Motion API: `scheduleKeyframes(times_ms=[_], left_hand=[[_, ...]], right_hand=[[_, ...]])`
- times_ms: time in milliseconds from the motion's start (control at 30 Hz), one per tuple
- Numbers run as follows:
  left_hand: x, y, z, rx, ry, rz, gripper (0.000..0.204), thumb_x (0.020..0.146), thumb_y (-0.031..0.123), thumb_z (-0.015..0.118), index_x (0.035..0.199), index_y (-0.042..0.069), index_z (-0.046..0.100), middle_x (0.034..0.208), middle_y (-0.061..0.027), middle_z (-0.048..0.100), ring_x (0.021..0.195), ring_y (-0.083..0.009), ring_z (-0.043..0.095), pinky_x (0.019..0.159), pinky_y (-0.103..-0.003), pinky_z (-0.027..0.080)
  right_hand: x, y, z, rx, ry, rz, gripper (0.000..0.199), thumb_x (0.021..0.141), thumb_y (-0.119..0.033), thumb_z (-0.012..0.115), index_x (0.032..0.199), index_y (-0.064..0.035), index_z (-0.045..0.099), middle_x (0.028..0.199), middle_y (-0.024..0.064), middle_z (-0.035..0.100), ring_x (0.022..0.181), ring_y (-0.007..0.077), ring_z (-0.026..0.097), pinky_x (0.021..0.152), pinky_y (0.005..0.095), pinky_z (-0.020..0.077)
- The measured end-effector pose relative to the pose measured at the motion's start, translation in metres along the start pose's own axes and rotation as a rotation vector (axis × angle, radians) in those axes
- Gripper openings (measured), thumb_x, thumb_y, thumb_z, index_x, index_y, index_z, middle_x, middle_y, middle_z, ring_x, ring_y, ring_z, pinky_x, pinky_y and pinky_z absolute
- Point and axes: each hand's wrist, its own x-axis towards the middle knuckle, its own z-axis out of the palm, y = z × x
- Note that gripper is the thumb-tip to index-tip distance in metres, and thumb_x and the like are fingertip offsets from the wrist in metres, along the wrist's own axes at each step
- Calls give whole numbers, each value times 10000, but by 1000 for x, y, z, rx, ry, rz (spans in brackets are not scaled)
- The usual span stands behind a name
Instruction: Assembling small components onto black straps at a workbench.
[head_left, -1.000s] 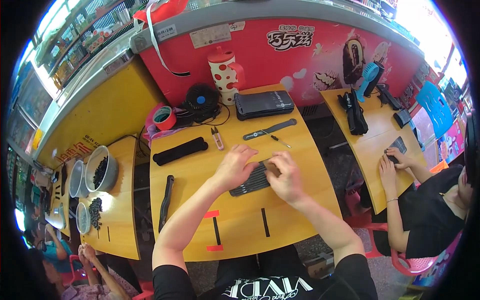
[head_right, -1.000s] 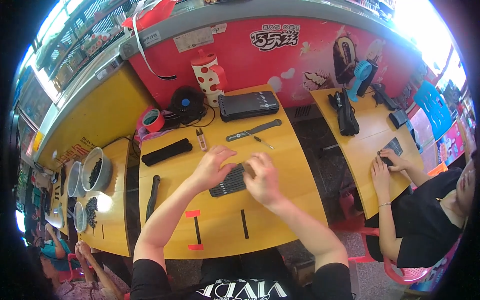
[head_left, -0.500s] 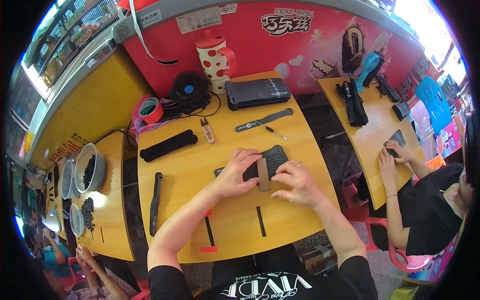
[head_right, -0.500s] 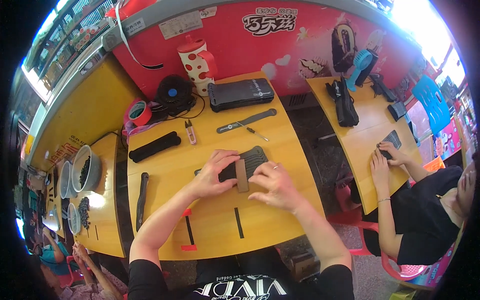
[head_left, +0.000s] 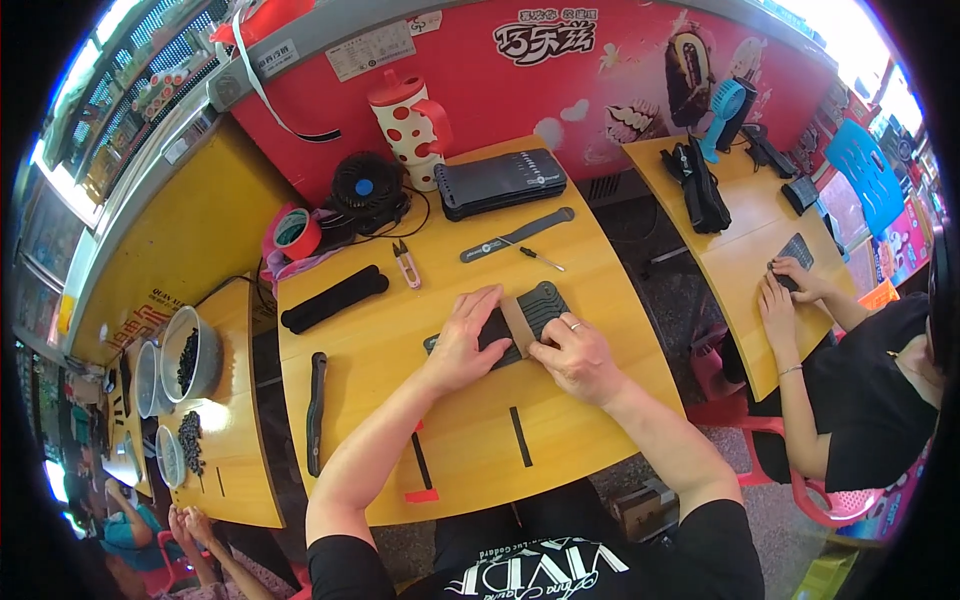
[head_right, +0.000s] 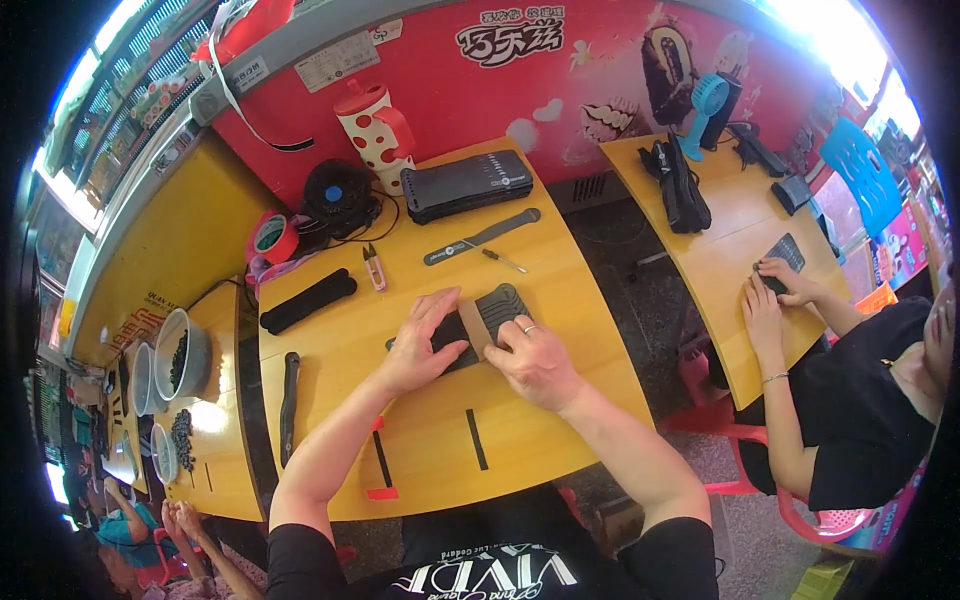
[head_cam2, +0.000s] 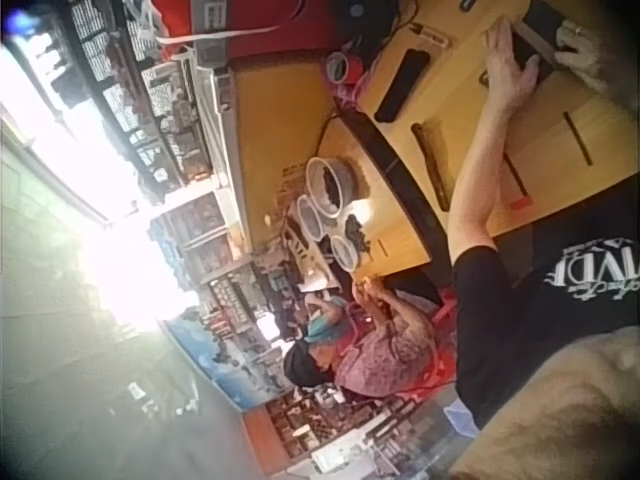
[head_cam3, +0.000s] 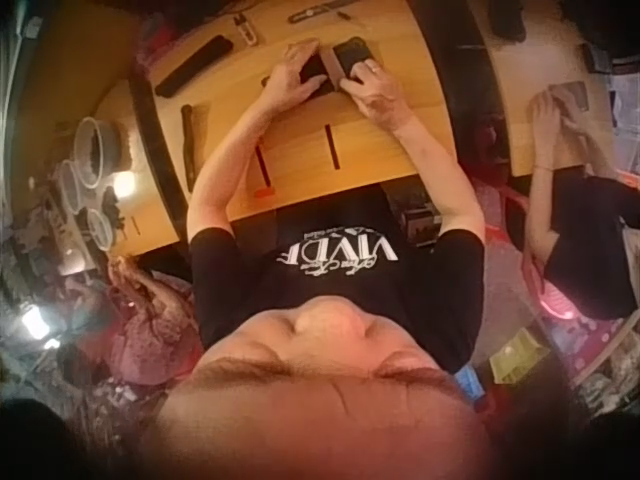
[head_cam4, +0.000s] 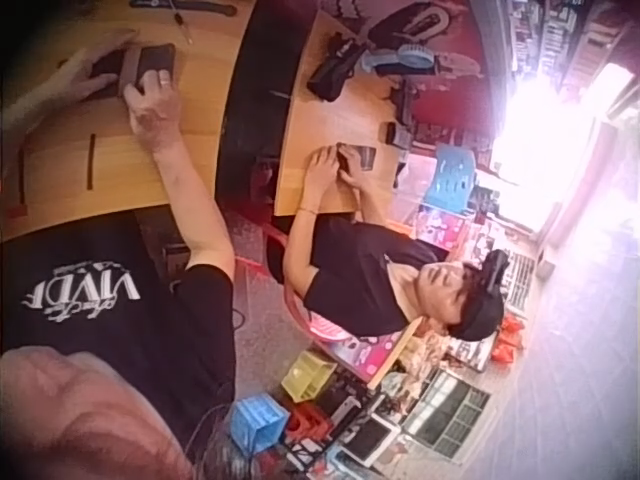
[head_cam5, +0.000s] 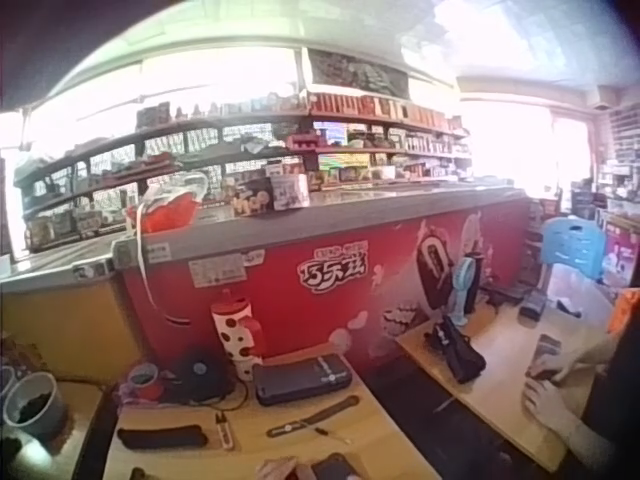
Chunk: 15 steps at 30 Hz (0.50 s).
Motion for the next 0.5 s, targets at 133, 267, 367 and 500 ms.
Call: scheduleKeyframes(times_ms=[133,267,367,500], left_hand=[[1,-1,0,28,-108,39,582,735,99,737,1255,-46,521,1252,-181,536,1159,-373,476,997,-430,411],[1,2,2,151,-104,58,580,716,129,769,1227,-40,552,1279,-181,528,1175,-361,473,1003,-428,410],[3,2,3,156,-98,58,579,703,142,780,1209,-41,566,1256,-171,540,1164,-359,475,994,-426,414],[7,3,3,97,-90,-3,564,685,149,790,1176,-39,585,1219,-162,557,1152,-352,480,989,-420,414]], right_hand=[[0,-1,0,12,-1,26,135,688,-71,682,822,-85,678,776,49,497,758,232,540,622,342,467],[0,1,0,83,12,56,143,688,-50,700,826,-81,682,780,54,513,760,244,544,627,354,473],[-1,7,2,177,21,95,143,688,-27,702,819,-80,687,791,49,533,771,252,551,631,361,477],[-2,13,3,288,13,134,147,686,-1,697,808,-83,692,802,36,550,789,253,561,636,366,483]])
